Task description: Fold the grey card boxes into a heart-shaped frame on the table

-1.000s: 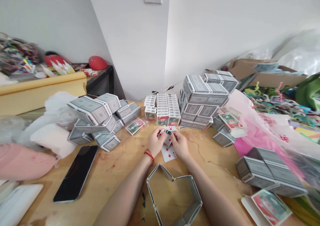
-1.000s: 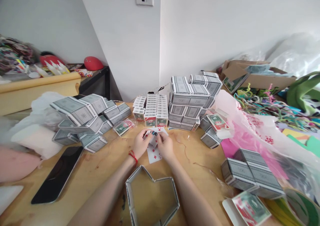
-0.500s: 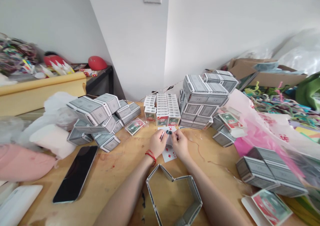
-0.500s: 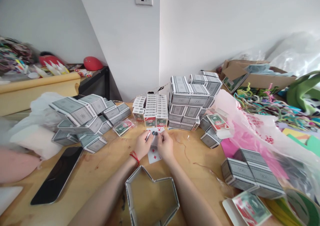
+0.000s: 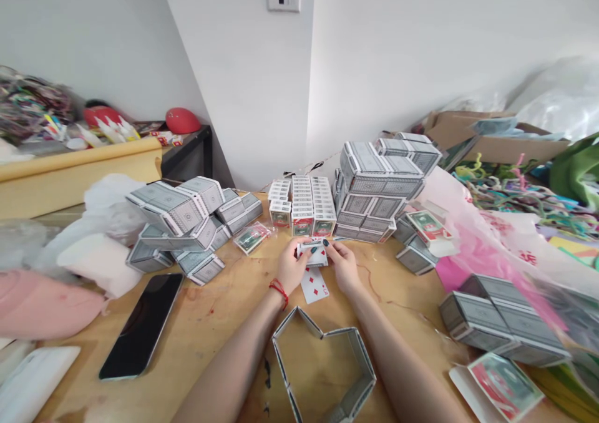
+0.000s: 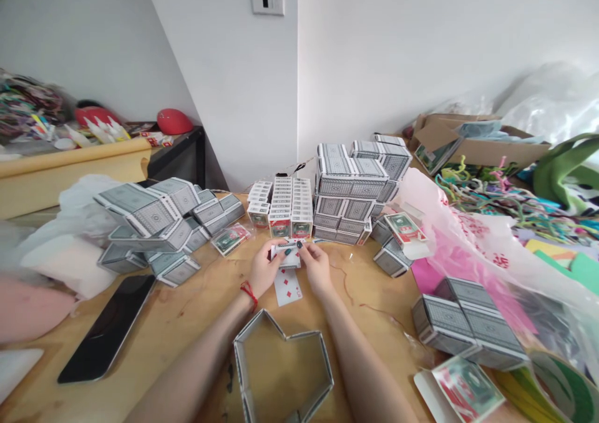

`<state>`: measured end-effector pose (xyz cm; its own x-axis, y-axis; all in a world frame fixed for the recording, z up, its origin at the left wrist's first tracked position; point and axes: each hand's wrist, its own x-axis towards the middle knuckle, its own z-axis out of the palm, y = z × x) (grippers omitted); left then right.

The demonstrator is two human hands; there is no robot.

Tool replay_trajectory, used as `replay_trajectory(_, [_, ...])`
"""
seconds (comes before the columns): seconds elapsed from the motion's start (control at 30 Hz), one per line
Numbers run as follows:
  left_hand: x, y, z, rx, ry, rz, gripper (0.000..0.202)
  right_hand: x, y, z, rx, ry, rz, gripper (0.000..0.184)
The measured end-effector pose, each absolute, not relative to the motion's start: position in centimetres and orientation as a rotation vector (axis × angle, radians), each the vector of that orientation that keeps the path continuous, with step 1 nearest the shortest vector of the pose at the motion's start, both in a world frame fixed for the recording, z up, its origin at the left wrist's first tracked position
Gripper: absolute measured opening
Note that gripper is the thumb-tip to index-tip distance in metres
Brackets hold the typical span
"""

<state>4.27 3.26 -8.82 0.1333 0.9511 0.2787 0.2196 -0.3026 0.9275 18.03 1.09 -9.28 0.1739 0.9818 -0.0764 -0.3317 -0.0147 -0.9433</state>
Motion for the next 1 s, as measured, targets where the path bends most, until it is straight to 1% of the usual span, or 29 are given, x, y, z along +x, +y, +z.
replay_trajectory(0.1, [4.3,3.2,-8.9,1.619,1.191,1.186,0.015,18.2,0.9,-8.8,-0.959,-0.793,1.506,0.023])
replay_trajectory(0.2, [4.3,3.2,-8.9,1.61,1.274,1.192,0.019,17.7,0.4,-8.0,-0.825,-0.755,1.758,0.026])
replay_trajectory(0.3, [4.2,3.2,-9.0,1.586,1.308,1.23,0.024,17.1,0.0,-7.5,-0.735,-0.766,1.882,0.029])
replay_trajectory(0.43, [4.2,3.2,-8.7,1.583,1.227,1.253,0.023,16.9,0.0,-7.2,-0.708,-0.786,1.857,0.028])
replay_trajectory(0.63, [4.3,2.9,-8.4,1.754,1.058,1.28,0.023,17.1,0.3,-7.5,-0.725,-0.744,1.814,0.025])
replay_trajectory(0.83, [4.5,2.6,-8.6,1.767,1.187,1.338,0.016,16.9,0.2,-7.6,-0.754,-0.775,1.809,0.025])
replay_trajectory(1.0, [4.5,2.4,-8.6,1.814,1.259,1.42,0.017,16.6,0.1,-7.3,-0.836,-0.77,1.719,0.026])
